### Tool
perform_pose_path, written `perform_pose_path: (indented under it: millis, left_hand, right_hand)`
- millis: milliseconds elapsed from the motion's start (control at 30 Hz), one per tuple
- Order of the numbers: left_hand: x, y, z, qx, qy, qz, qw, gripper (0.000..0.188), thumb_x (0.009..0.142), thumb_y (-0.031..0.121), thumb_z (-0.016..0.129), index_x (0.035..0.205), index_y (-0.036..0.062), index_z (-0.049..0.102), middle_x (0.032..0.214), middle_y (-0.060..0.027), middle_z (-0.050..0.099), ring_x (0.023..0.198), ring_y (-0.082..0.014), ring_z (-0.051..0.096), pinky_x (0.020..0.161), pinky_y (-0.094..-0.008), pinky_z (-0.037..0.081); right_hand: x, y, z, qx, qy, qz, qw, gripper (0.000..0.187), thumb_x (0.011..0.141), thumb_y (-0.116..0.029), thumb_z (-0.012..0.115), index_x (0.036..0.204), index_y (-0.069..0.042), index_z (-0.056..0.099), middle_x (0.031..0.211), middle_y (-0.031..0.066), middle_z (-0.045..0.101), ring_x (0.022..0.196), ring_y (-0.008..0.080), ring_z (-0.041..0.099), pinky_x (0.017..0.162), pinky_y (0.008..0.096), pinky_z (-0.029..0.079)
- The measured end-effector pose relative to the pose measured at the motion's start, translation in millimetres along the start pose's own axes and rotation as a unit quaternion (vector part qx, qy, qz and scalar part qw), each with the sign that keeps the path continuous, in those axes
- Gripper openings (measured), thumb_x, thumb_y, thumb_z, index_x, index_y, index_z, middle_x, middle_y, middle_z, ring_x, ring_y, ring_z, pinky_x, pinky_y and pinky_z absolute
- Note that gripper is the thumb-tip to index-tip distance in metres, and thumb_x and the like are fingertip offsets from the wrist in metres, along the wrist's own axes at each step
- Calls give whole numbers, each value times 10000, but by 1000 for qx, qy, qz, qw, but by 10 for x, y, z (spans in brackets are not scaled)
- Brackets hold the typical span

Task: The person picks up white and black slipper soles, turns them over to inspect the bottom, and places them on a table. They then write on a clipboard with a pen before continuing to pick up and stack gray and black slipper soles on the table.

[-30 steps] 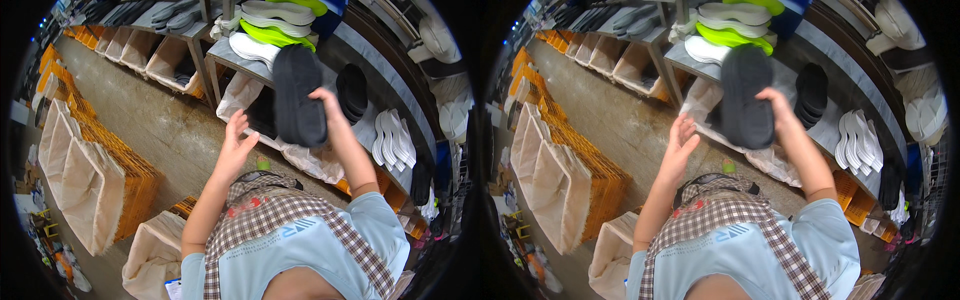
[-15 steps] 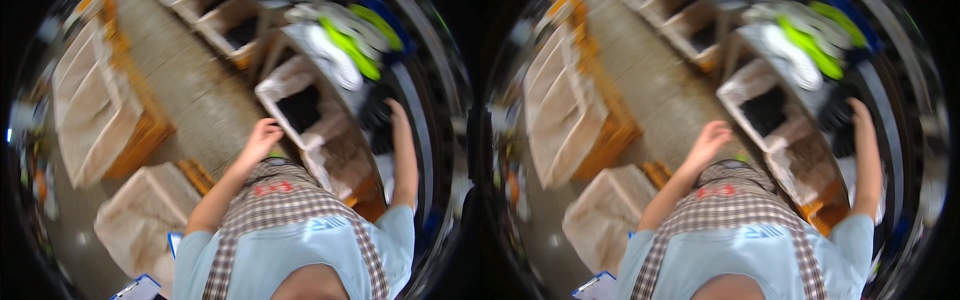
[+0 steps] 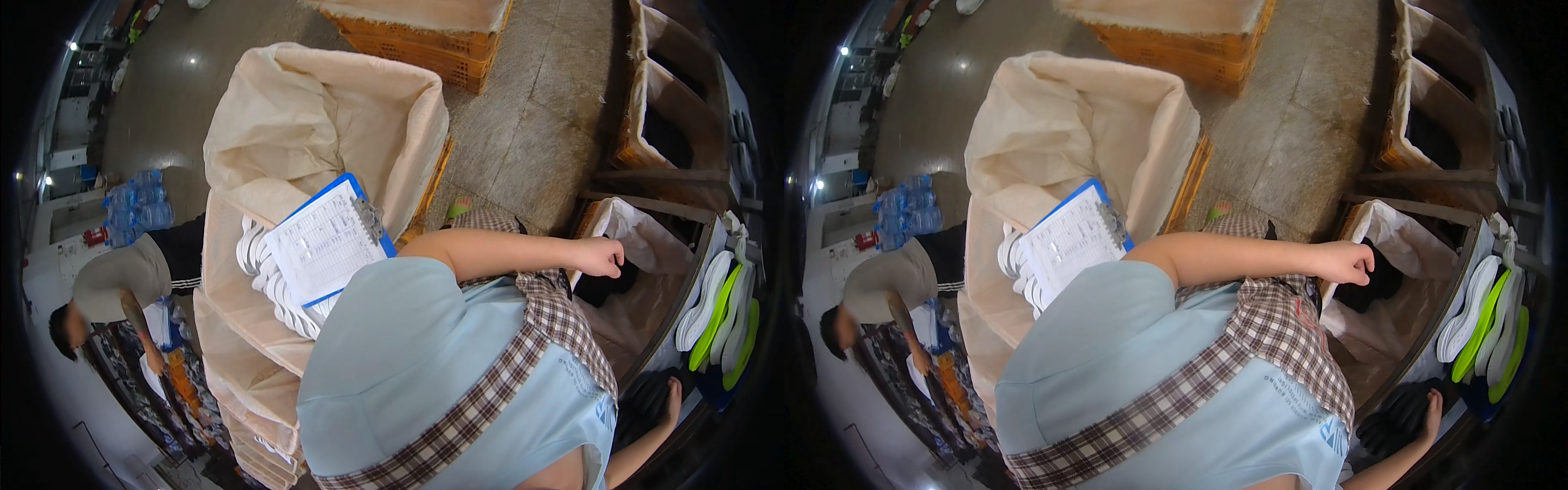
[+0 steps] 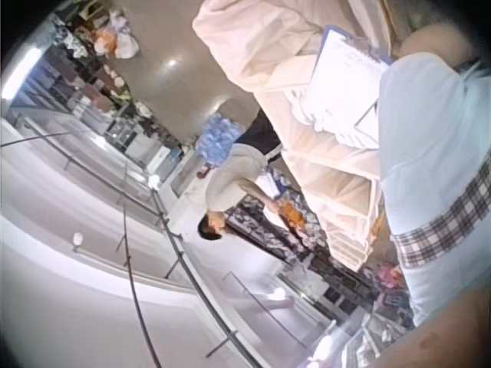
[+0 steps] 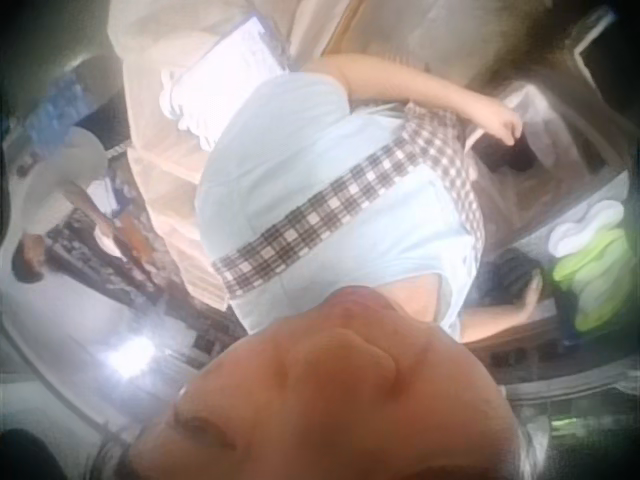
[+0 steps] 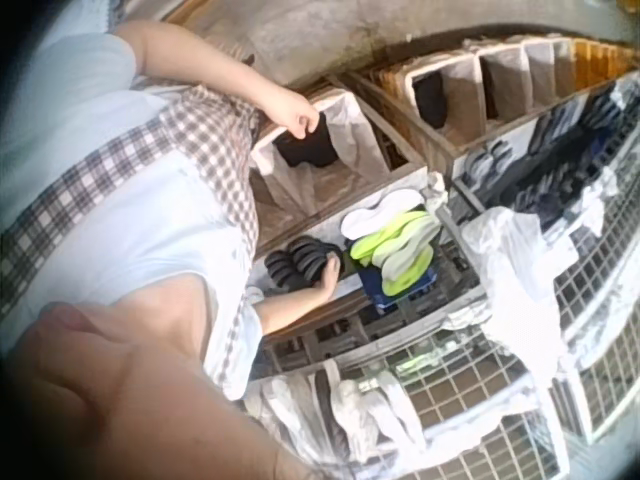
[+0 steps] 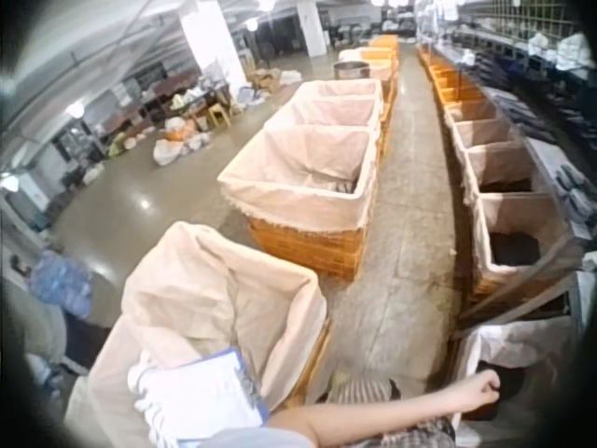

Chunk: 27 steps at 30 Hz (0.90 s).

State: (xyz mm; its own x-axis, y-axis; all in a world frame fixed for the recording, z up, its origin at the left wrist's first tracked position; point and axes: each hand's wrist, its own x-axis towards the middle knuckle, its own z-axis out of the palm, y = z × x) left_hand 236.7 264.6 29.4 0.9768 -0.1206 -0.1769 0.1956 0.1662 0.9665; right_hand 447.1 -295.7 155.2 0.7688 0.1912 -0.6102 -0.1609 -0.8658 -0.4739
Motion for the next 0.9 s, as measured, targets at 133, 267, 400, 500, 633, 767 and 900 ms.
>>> perform_pose_path:
  millis: [133,267,400,500,633,767,900]
  left_hand:
    - [-113,-7,-179,32,32,33,998,350,805,213,660,1051,-11,553,872,-115,657,800,-209,622,704,-328,491]
    - [-532,133,-672,138,49,87,985,455,812,262,667,1157,2,525,1040,-158,602,905,-257,620,784,-354,497]
    - [-1588,117,-1756,104,225,-14,969,556,790,300,696,1235,27,504,1208,-153,553,1084,-263,562,879,-366,478]
    - [-2659,15,-2466,272,390,-117,872,598,795,302,697,1258,-16,491,1241,-190,538,1150,-272,523,937,-365,442]
    - [-4034,-234,-2896,383,283,-394,786,789,737,499,708,1253,-55,488,1204,-257,560,1131,-294,551,937,-368,436]
    - [-4892,-674,-2949,178,192,-410,874,521,818,345,678,1187,-4,564,1049,-128,642,980,-199,585,892,-315,442]
    - [-5198,-1085,-2845,59,296,-352,886,327,848,174,652,1126,11,598,1015,-63,644,929,-144,572,853,-278,448]
  right_hand:
    - [-88,19,-31,-27,1,74,997,374,954,-312,461,1178,-21,532,1105,76,564,1058,196,497,960,288,354]
    - [-316,-618,54,-302,111,-4,947,478,943,-376,497,1193,32,515,1172,146,569,1083,261,507,971,328,361]
    - [-730,-1888,704,145,132,-135,971,316,953,-327,507,1082,-46,571,1002,27,585,918,98,537,803,239,416]
    - [-803,-2707,1841,151,-159,-135,966,182,918,-156,524,980,5,581,911,76,610,874,151,574,786,268,449]
    - [-346,-3257,3474,-1,-407,-162,899,217,914,-156,542,996,30,620,970,92,642,906,161,580,810,264,448]
    - [-43,-3415,4265,-51,-431,-103,895,364,925,-267,508,1091,40,611,1019,125,644,943,195,577,866,289,431]
    - [161,-3528,4770,-27,-478,15,878,393,892,-245,492,1130,47,604,1088,133,638,972,206,579,878,293,436]
